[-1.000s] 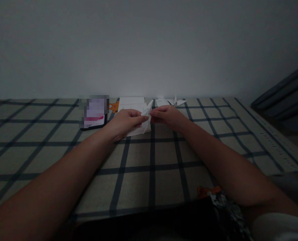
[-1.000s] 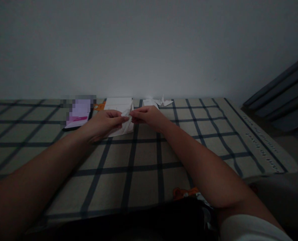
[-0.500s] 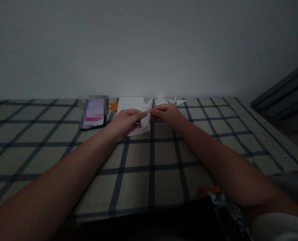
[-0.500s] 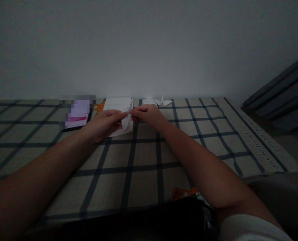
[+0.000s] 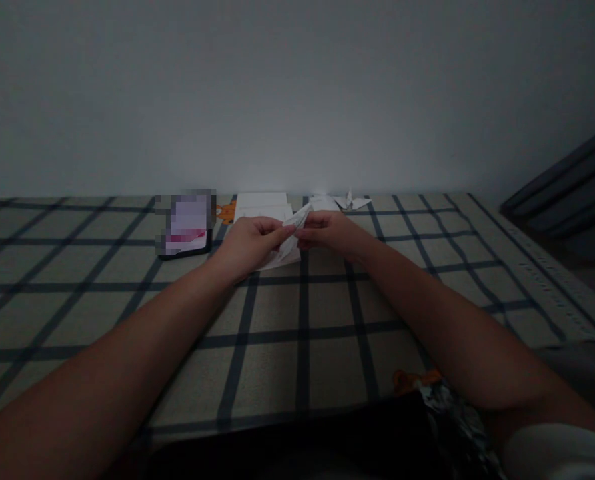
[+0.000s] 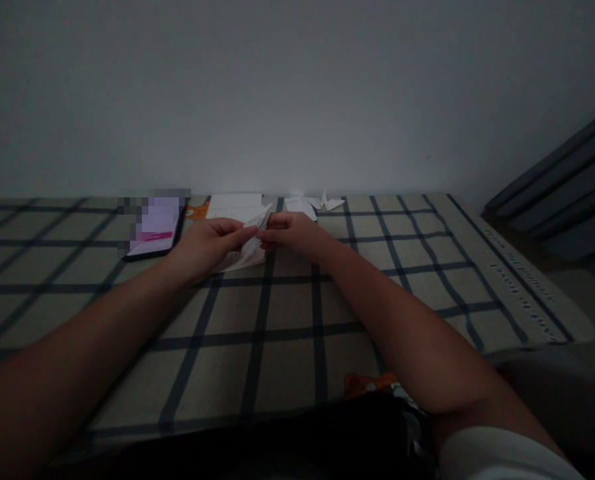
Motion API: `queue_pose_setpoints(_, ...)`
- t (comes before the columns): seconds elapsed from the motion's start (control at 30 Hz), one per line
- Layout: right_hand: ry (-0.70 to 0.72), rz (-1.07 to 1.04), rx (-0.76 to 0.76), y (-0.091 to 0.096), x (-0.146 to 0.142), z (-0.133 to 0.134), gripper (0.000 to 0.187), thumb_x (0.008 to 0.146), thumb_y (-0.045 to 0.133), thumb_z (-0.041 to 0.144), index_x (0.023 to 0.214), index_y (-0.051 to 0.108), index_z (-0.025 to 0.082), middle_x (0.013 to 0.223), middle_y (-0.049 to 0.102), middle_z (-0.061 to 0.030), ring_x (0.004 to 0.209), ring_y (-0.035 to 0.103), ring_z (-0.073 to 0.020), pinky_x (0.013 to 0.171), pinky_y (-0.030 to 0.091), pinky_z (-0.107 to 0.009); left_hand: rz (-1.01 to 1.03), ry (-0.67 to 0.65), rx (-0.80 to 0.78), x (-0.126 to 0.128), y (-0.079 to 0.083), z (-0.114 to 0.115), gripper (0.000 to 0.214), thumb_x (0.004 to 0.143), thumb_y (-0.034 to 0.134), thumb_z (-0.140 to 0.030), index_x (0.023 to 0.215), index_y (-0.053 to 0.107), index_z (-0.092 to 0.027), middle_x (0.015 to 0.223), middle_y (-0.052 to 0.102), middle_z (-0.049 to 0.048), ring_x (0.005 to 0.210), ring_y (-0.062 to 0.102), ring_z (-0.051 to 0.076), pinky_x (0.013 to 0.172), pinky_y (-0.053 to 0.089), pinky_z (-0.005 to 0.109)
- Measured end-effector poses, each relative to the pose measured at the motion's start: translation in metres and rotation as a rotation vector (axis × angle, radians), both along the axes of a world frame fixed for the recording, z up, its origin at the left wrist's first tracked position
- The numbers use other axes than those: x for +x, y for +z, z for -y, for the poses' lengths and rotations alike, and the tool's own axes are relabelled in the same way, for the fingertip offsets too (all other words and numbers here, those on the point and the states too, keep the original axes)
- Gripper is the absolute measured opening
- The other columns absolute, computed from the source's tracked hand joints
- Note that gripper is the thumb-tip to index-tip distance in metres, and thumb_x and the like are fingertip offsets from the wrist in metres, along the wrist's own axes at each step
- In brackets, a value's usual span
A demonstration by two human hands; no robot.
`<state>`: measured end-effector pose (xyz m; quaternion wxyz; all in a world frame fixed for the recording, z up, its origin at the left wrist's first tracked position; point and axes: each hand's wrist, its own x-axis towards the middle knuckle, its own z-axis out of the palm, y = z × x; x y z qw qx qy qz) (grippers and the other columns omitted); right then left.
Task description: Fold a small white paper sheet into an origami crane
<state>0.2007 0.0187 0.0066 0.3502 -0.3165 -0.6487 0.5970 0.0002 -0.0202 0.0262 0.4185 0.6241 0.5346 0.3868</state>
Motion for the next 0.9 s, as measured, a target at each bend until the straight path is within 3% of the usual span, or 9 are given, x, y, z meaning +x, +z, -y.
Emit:
queue_pose_setpoints(0.17,0.009,-0.03,-0.039,0.0016,-0.0017,0.0011,0.013,0.079,0.076,0.021,0.089,0.072,0.016,0.083,0.073,-0.0018,0.076,0.068,-0.0111,0.076,0.059,-0.025,0.007,-0.006,-0.019,0.0007,0.0002,-0.0003,0.033,0.078,0.073,-0.048,0.073,0.072,-0.016,0.057,0.059,-0.0009,0.049,0.046,0.01,0.046,0.031,0.022)
queue_pose_setpoints(0.37,0.015,-0.014,-0.013,-0.0013,0.0011,-0.0025,0.013,0.078,0.077,0.019,0.09,0.073,0.016,0.086,0.075,-0.0024,0.077,0.069,-0.0116,0.078,0.059,-0.026,0.146,-0.005,-0.148,0.002,-0.0012,-0.0024,0.017,0.07,0.078,-0.03,0.072,0.07,-0.015,0.059,0.061,-0.0008,0.05,0.049,0.009,0.047,0.034,0.021)
queue_pose_setpoints(0.7,0.006,-0.001,-0.009,0.0025,-0.0016,-0.0006,0.015,0.075,0.075,0.011,0.089,0.074,0.015,0.081,0.075,-0.001,0.073,0.068,-0.0112,0.076,0.058,-0.026,0.071,-0.029,-0.062,-0.0008,-0.0019,-0.0033,0.019,0.068,0.077,-0.033,0.072,0.071,-0.016,0.06,0.063,-0.0009,0.051,0.051,0.01,0.048,0.035,0.022)
queue_pose_setpoints(0.9,-0.01,0.037,-0.029,0.0029,-0.0021,0.0019,0.013,0.079,0.075,0.017,0.091,0.072,0.014,0.084,0.074,-0.0028,0.076,0.069,-0.0121,0.076,0.058,-0.026,0.046,0.019,-0.079,0.0007,-0.0027,-0.0033,0.022,0.067,0.077,-0.036,0.072,0.07,-0.016,0.058,0.06,-0.0009,0.049,0.049,0.01,0.046,0.034,0.022)
